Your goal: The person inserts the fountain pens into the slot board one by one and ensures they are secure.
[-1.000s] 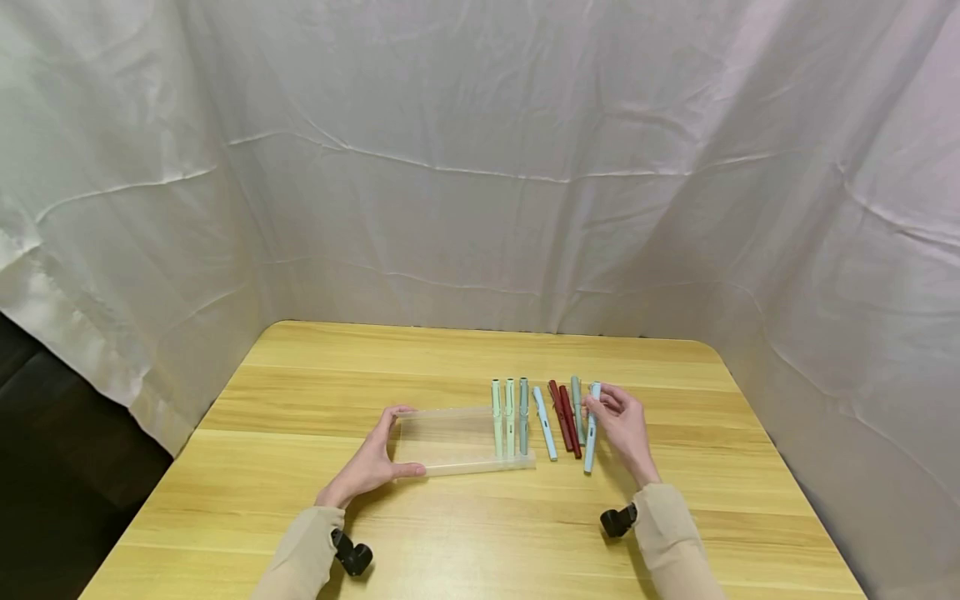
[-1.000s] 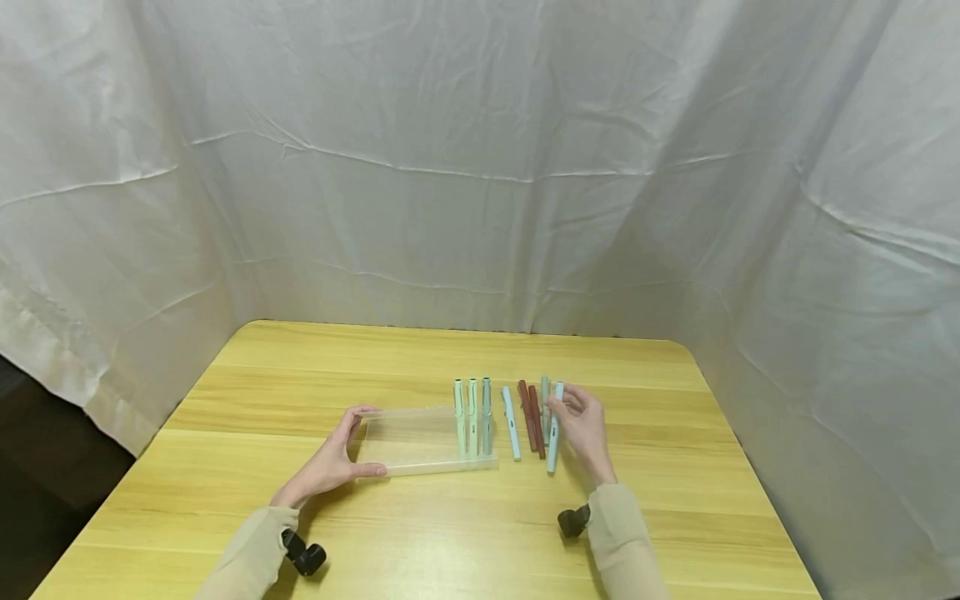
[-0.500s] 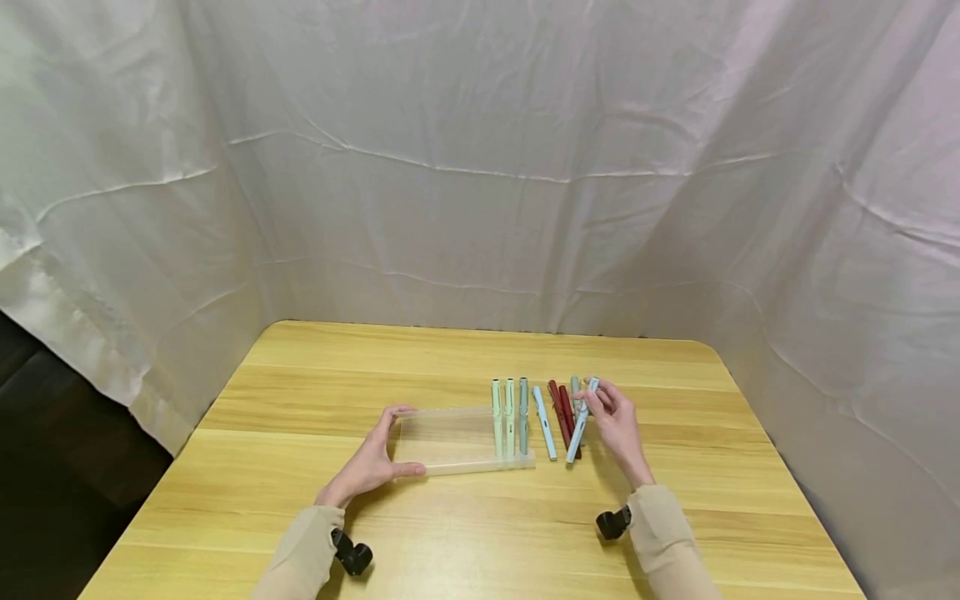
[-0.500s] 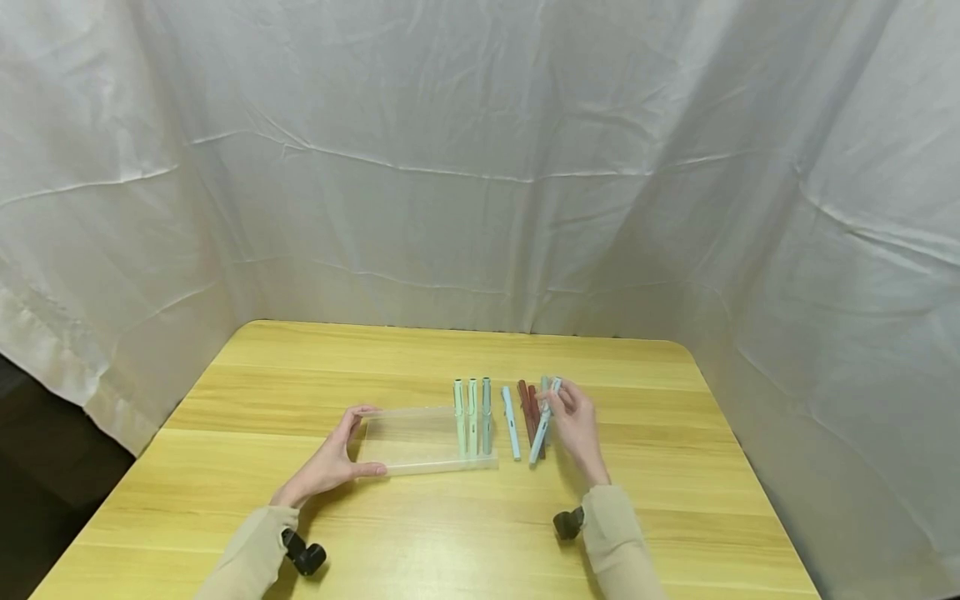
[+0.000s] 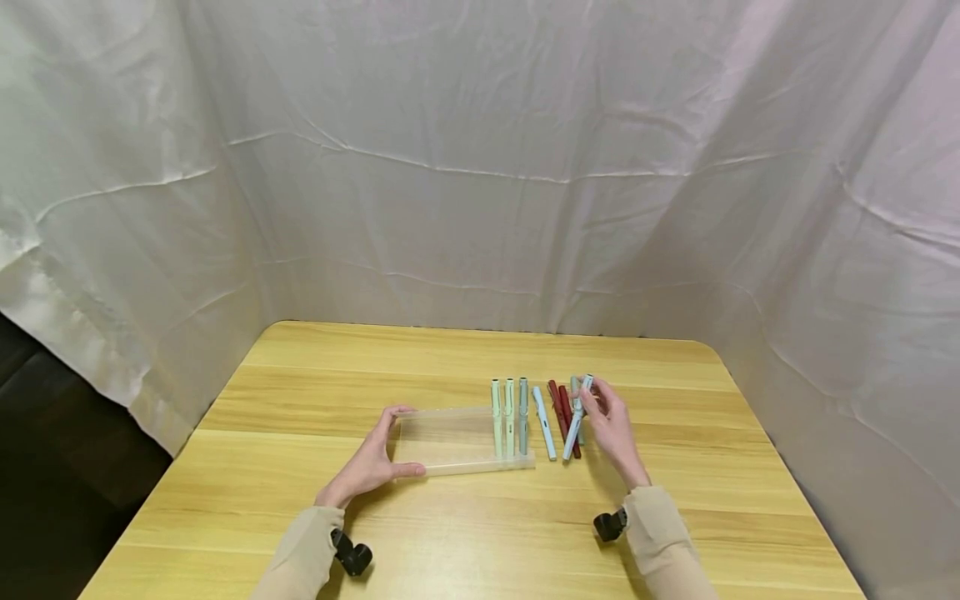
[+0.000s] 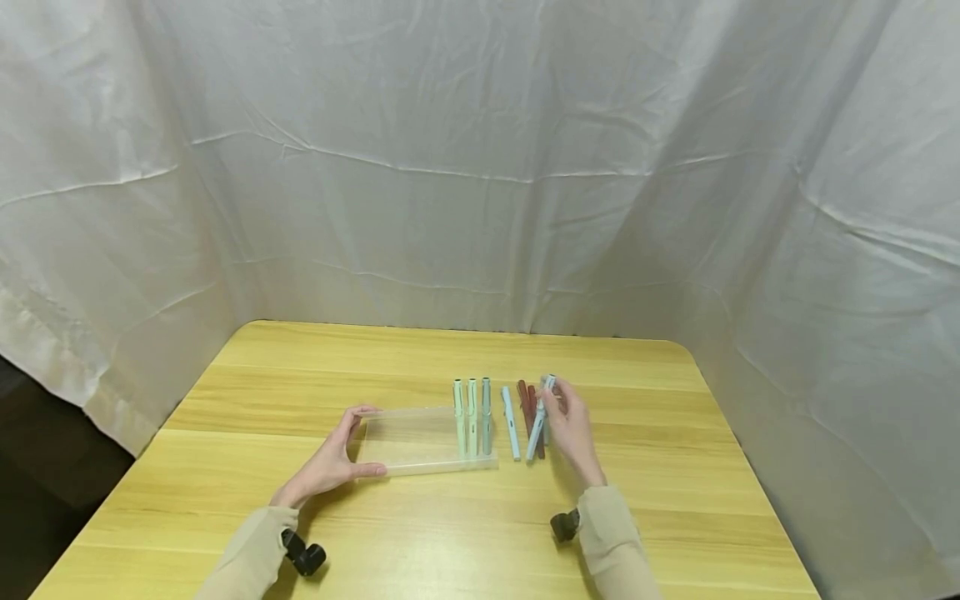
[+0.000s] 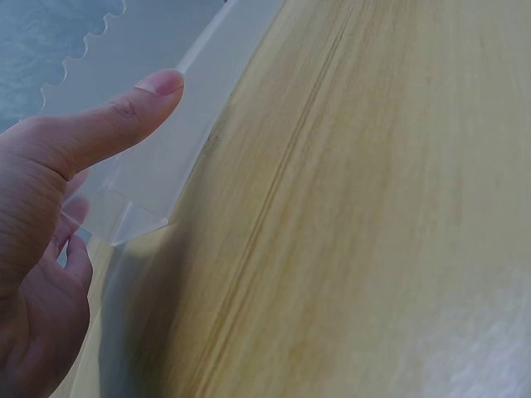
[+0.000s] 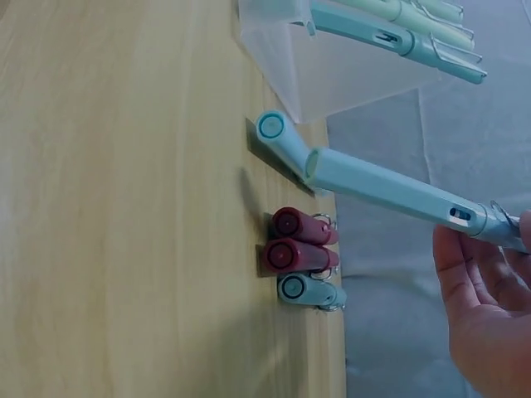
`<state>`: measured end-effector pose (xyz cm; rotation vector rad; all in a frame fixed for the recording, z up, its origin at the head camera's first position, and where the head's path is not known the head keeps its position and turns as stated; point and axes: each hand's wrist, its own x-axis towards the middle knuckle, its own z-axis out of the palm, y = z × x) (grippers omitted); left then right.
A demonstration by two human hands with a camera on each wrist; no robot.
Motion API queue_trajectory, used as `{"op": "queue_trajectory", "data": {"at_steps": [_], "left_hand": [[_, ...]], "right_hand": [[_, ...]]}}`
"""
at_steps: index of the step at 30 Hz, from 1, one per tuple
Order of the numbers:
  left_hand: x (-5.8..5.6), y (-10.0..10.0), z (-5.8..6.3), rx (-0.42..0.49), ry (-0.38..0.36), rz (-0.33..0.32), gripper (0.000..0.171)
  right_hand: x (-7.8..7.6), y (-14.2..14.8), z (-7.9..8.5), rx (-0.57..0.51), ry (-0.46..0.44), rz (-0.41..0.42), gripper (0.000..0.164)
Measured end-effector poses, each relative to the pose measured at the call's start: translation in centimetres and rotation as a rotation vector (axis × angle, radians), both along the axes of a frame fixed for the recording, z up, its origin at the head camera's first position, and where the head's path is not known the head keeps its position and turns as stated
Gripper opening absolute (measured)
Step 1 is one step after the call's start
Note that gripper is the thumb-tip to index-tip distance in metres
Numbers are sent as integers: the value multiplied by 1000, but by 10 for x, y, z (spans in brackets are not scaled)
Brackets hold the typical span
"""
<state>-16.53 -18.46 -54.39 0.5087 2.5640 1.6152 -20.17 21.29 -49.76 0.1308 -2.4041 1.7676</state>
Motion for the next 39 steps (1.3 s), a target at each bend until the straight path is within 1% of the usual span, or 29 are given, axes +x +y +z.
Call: {"op": "queue_trajectory", "data": {"at_steps": [3, 8, 12, 17, 22, 27, 32, 39], "left_hand": [[0, 0, 0, -5, -5, 4, 94], [0, 0, 0, -5, -3, 6, 94], [0, 0, 0, -3, -2, 7, 93], [0, 0, 0, 1, -9, 5, 92], [0, -1, 0, 3, -1, -2, 93], [0, -1, 0, 9, 4, -8, 94], [0, -1, 0, 9, -10, -1, 94], [0, 0, 1, 5, -20, 2, 94]], "right_hand": [[1, -1, 1, 25, -7, -8, 40], [2, -3, 4, 58, 20, -19, 37], [3, -4, 7, 27, 13, -11, 39], [4, -6, 9, -30, -30, 12, 43], [3, -8, 10, -64, -28, 34, 44], [2, -11, 11, -104, -8, 53, 44], [3, -15, 12, -124, 44, 64, 41], [6, -21, 16, -108, 100, 80, 38]]}}
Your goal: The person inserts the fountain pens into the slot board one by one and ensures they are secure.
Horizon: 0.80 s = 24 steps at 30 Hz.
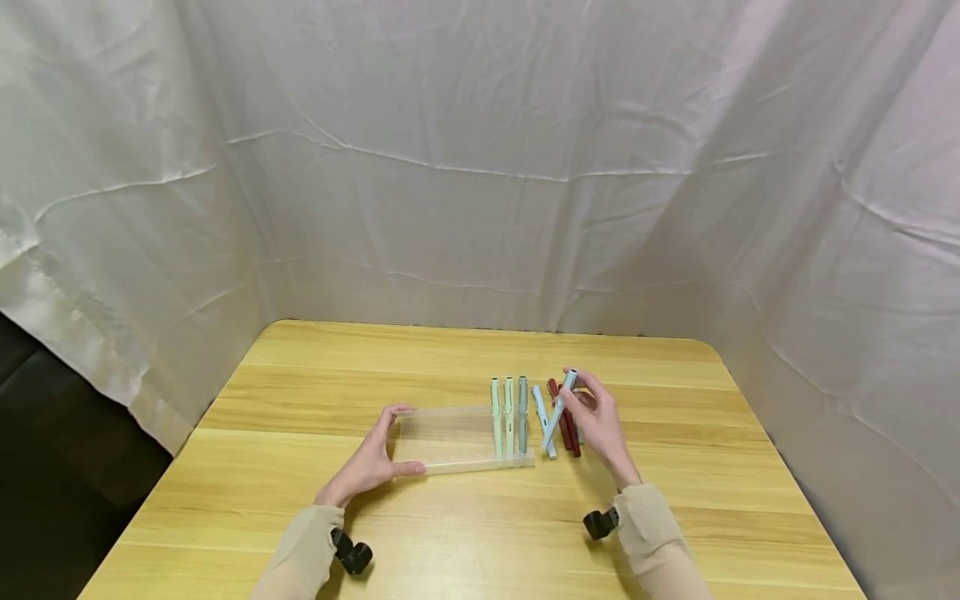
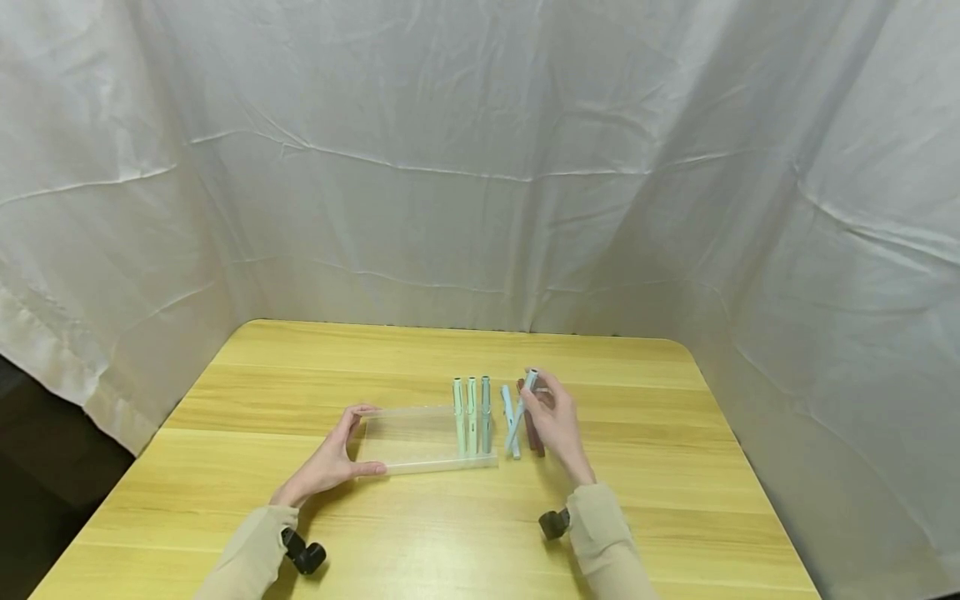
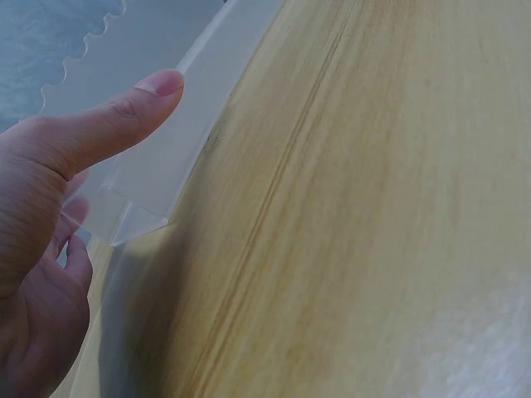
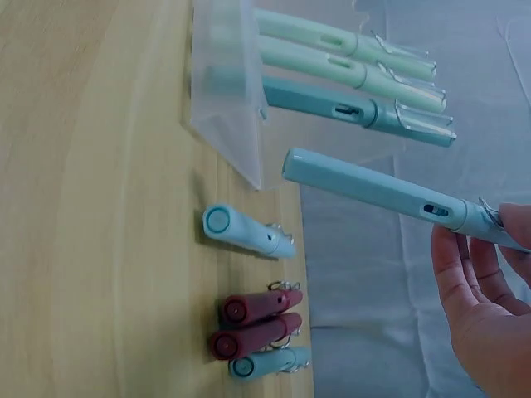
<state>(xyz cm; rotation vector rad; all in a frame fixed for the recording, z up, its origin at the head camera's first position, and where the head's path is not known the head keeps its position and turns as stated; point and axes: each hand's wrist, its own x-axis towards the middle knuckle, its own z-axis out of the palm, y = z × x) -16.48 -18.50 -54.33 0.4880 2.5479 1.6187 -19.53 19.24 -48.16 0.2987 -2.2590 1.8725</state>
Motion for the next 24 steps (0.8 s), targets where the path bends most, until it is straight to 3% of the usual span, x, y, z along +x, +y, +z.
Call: {"op": "queue_trajectory", "data": {"at_steps": [16, 24], "left_hand": [[0, 0, 0, -13, 14, 6, 95], [0, 0, 1, -24, 16, 11, 94]], "right_hand": [[3, -26, 9, -3, 100, 9, 41], [5, -36, 10, -17, 60, 16, 39]]}}
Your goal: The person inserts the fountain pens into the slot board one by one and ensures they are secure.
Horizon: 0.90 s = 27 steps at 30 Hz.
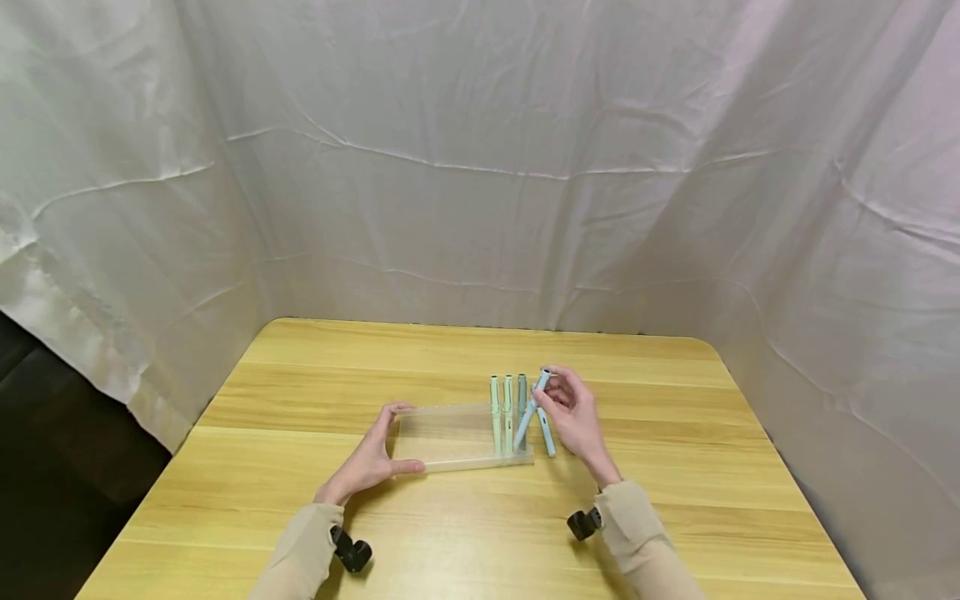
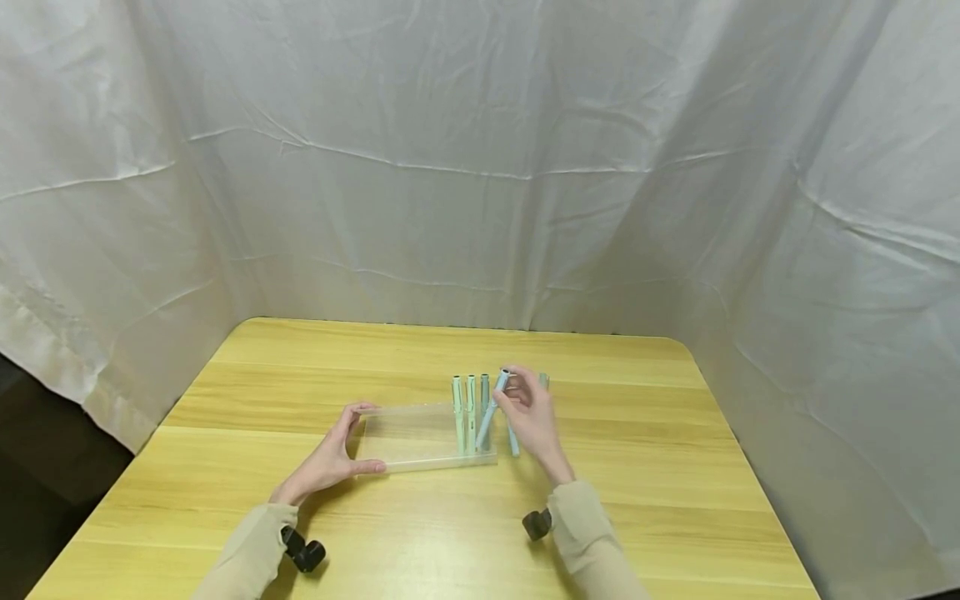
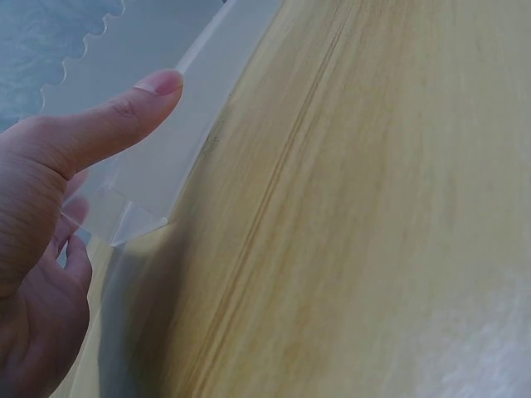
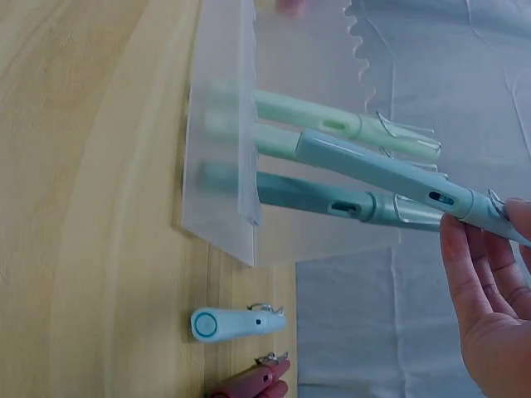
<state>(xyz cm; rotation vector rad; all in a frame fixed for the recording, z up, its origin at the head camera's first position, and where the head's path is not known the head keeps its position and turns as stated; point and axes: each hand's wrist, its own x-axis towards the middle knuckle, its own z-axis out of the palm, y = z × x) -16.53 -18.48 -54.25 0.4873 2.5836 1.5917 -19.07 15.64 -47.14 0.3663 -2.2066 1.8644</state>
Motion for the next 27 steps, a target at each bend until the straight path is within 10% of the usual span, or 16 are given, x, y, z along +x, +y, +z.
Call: {"op": "queue_trajectory", "data": {"at_steps": [27], "left_hand": [[-1, -1, -1, 35, -1, -19, 93]], "right_hand": [[6, -33, -7, 43, 26, 80, 41]]}}
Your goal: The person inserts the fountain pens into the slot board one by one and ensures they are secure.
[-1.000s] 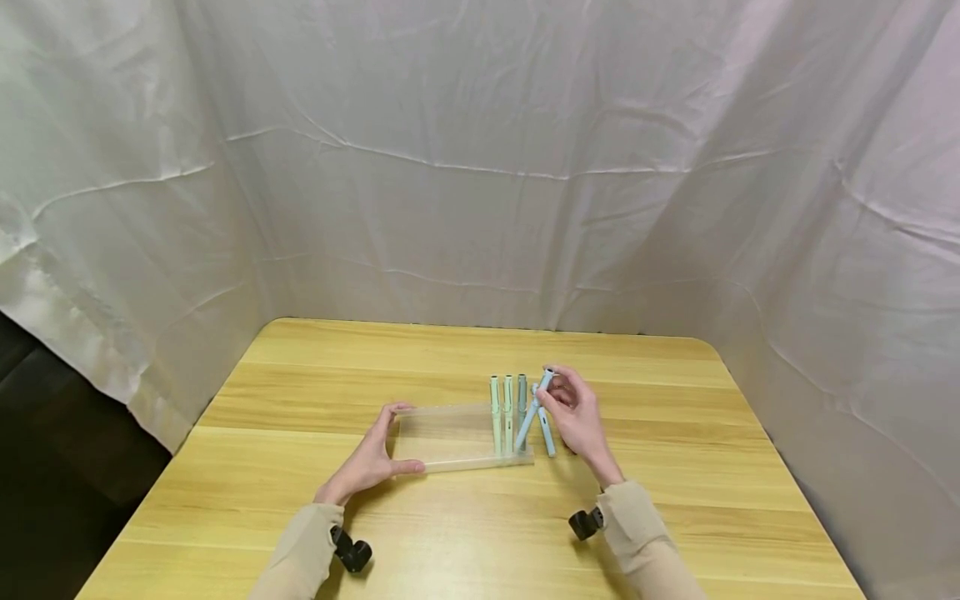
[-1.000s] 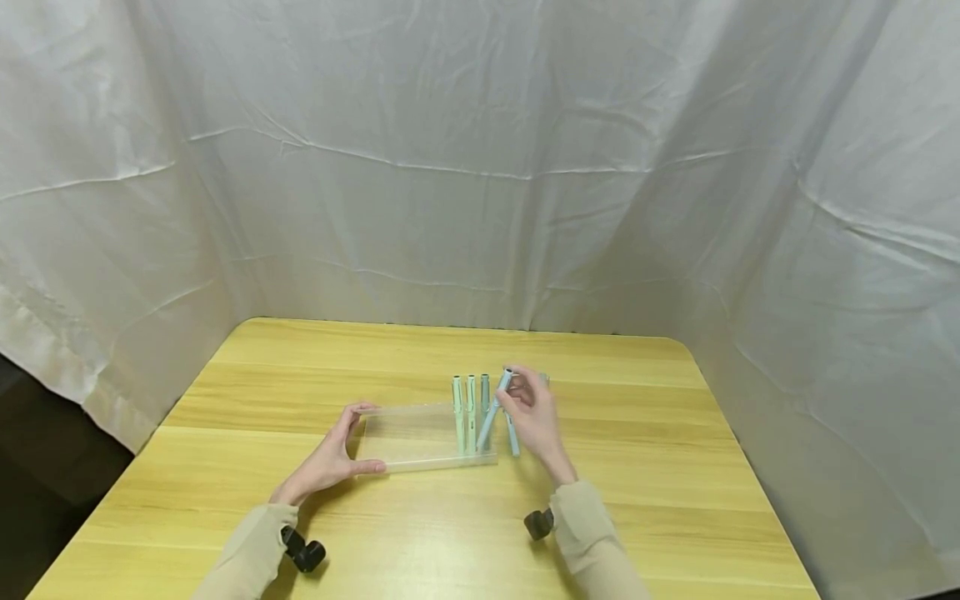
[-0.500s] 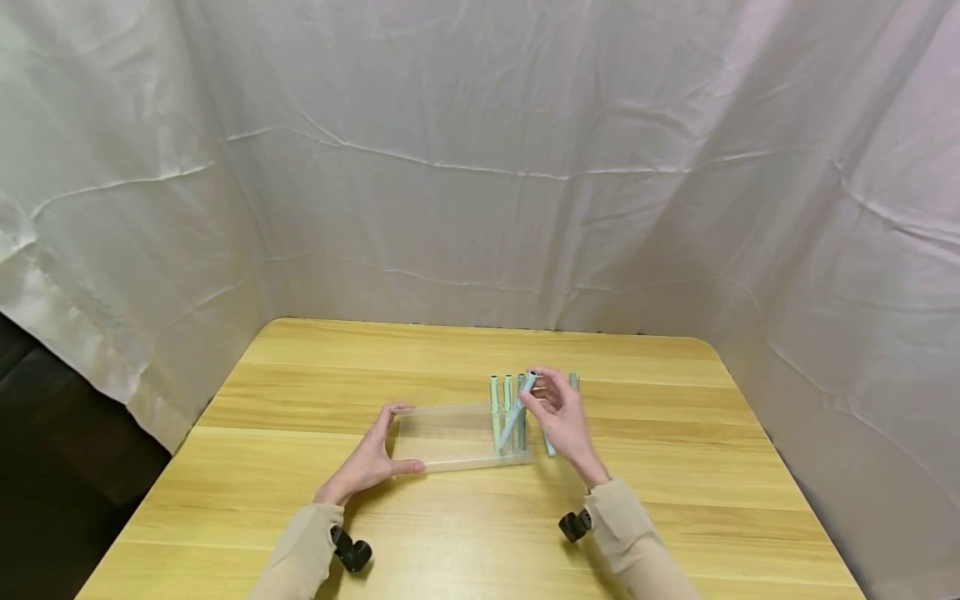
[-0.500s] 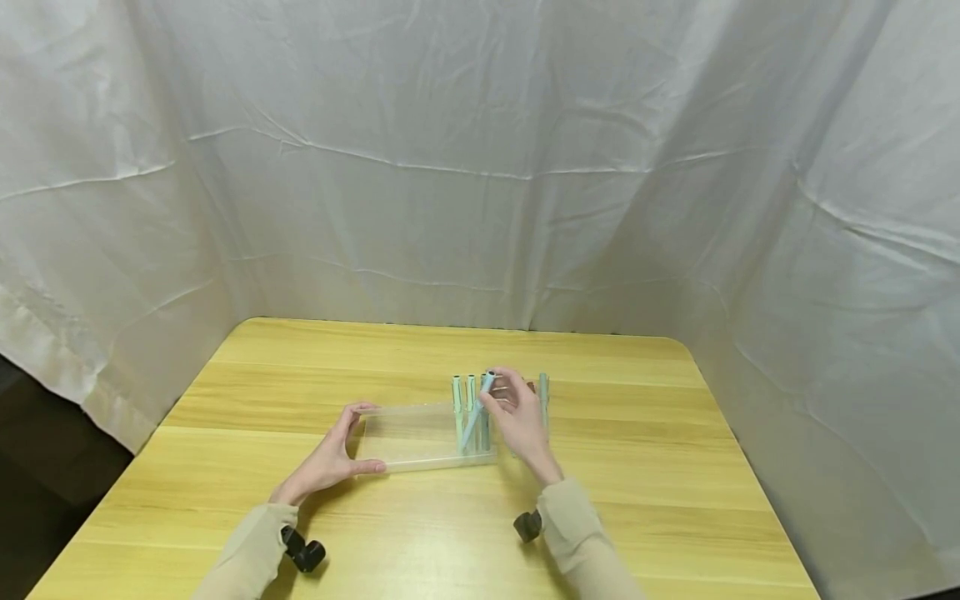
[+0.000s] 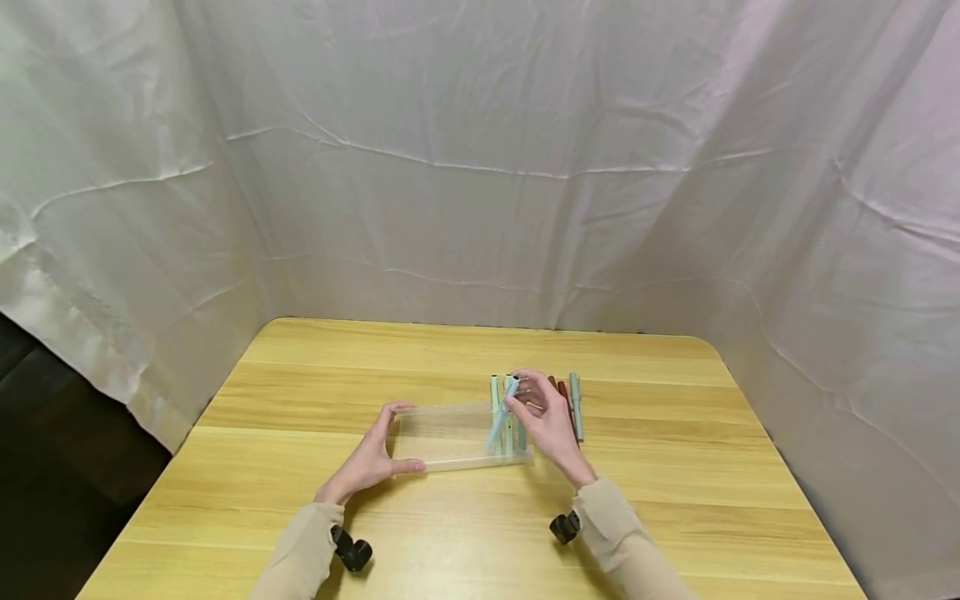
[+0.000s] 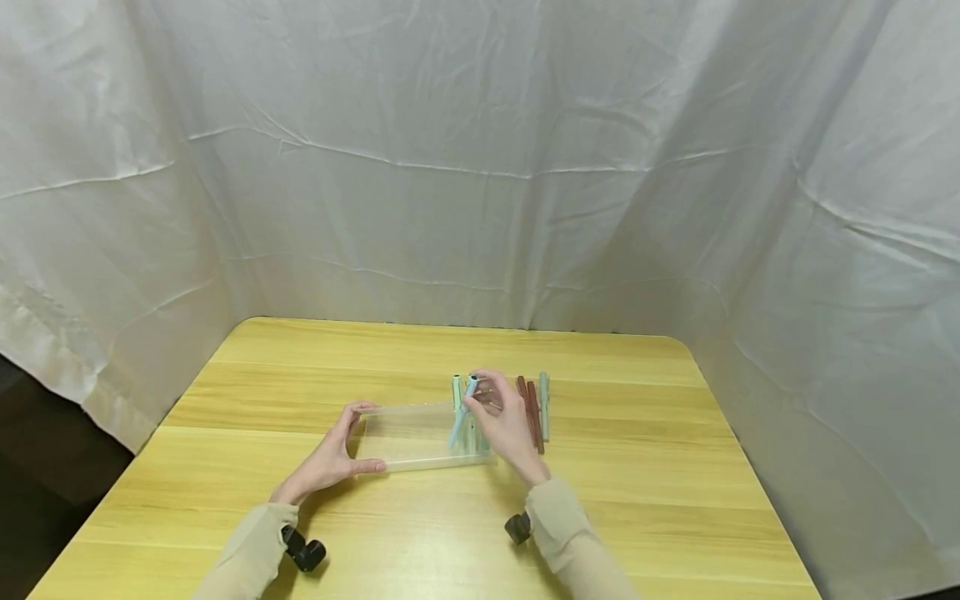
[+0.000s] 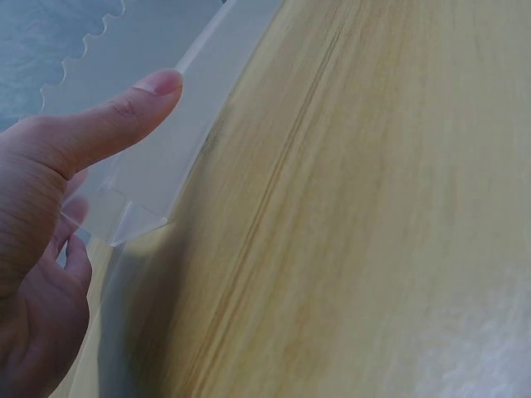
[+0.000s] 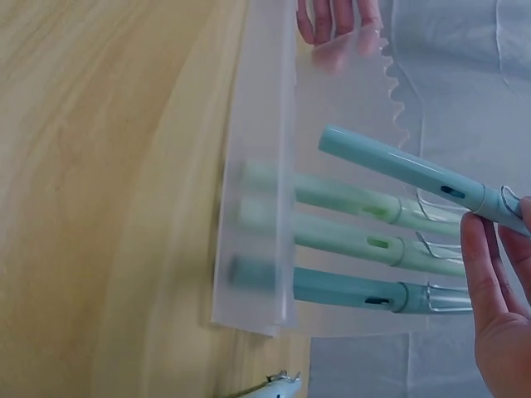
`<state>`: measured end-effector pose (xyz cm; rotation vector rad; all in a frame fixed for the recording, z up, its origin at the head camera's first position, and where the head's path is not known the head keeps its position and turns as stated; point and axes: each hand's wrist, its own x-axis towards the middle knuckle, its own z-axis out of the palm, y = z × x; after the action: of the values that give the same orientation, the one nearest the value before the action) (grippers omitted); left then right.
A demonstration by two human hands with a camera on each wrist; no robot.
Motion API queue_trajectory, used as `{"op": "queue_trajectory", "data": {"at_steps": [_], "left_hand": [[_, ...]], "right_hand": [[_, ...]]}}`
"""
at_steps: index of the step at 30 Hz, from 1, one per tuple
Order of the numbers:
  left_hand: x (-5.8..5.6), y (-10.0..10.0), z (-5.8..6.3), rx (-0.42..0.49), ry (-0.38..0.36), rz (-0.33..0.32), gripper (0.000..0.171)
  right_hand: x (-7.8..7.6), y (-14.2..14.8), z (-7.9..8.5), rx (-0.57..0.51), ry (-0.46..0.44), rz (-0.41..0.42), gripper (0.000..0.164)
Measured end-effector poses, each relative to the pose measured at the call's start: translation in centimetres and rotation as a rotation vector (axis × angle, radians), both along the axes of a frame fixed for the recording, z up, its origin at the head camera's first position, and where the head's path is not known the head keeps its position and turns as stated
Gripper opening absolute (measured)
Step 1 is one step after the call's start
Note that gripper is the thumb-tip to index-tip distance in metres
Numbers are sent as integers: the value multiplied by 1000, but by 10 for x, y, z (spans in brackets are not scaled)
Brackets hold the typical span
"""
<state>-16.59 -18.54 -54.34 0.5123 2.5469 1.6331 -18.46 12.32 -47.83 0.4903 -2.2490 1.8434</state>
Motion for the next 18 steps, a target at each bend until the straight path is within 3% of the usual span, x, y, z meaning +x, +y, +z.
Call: {"op": "queue_trajectory", "data": {"at_steps": [18], "left_hand": [[1, 1, 2, -9, -3, 2, 94]], "right_hand": [[4, -5, -4, 82, 9, 84, 35]]}}
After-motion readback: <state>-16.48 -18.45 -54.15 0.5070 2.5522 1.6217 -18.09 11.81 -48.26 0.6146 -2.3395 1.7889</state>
